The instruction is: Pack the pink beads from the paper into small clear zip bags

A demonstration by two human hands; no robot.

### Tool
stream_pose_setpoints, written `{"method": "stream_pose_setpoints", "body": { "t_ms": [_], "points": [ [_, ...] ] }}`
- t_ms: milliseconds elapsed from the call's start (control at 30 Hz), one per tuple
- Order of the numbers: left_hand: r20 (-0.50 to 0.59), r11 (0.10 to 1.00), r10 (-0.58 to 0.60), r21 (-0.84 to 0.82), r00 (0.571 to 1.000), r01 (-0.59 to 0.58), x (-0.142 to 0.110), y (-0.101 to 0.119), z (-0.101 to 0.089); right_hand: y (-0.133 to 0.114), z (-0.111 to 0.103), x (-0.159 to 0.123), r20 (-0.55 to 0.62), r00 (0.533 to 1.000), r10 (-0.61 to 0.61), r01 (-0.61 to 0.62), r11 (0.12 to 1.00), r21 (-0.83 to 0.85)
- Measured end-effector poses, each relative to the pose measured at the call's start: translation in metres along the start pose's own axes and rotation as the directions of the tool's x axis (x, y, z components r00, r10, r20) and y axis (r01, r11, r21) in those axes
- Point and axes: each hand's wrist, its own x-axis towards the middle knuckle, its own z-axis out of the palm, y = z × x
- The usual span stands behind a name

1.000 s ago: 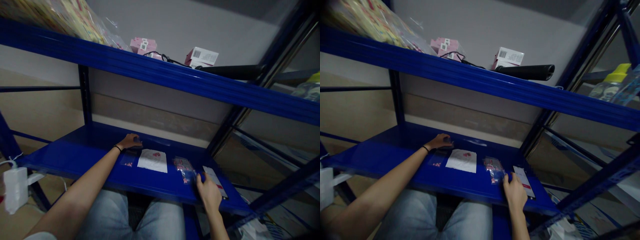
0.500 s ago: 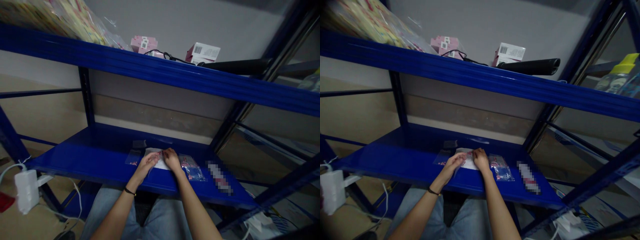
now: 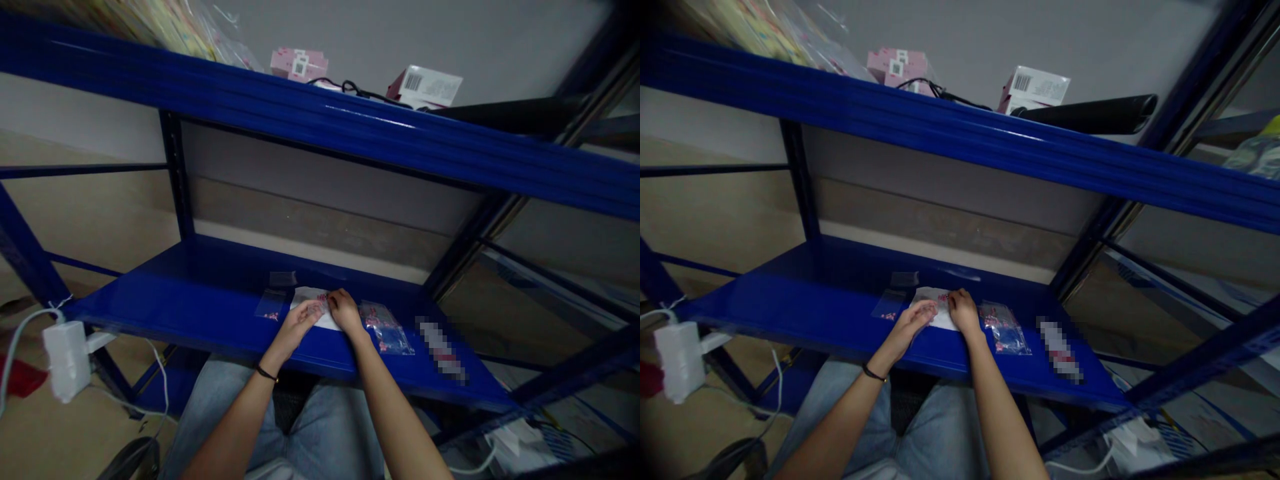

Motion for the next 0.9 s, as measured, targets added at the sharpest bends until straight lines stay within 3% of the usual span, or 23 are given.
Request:
{"method": "stream_pose_setpoints", "body": {
  "t_ms": [367,467,533,600,700,767,800,900],
  "points": [
    [0.006,0.999,0.032,0.021,0.999,-0.032,-0.004,-0.001,0.001,-0.002,-0.005,0.004,0.024,0.999,0.024,-0.025,0.999,0.025],
    [0.002,0.999,0.039,0.034,0.999,-0.039,-0.003,-0.005,-0.001,-0.005,-0.017,0.007,-0.067,0.996,0.063,-0.046,0.973,0.228],
    [-0.012,0.998,0.045,0.052,0.999,-0.044,-0.002,-0.007,-0.001,-0.012,-0.031,0.007,-0.095,0.987,0.131,-0.076,0.893,0.443],
    [-0.020,0.996,0.058,0.072,0.998,-0.056,-0.002,-0.007,-0.001,-0.024,-0.049,0.004,-0.047,0.987,0.152,-0.091,0.782,0.616],
    [-0.005,0.993,0.084,0.079,0.996,-0.083,-0.002,-0.006,-0.001,-0.045,-0.075,-0.005,0.082,0.995,-0.049,-0.023,0.711,0.703],
    [0.004,0.993,0.089,0.072,0.996,-0.089,-0.002,-0.005,0.000,-0.052,-0.086,-0.008,0.120,0.976,-0.180,0.048,0.722,0.690],
    [0.001,0.994,0.085,0.068,0.996,-0.085,-0.002,-0.005,0.000,-0.052,-0.087,-0.008,0.108,0.977,-0.186,0.067,0.741,0.669],
    [-0.040,0.997,0.063,0.053,0.997,-0.061,-0.002,-0.005,0.000,-0.041,-0.075,-0.002,0.000,1.000,-0.010,0.008,0.842,0.540]
  ]
}}
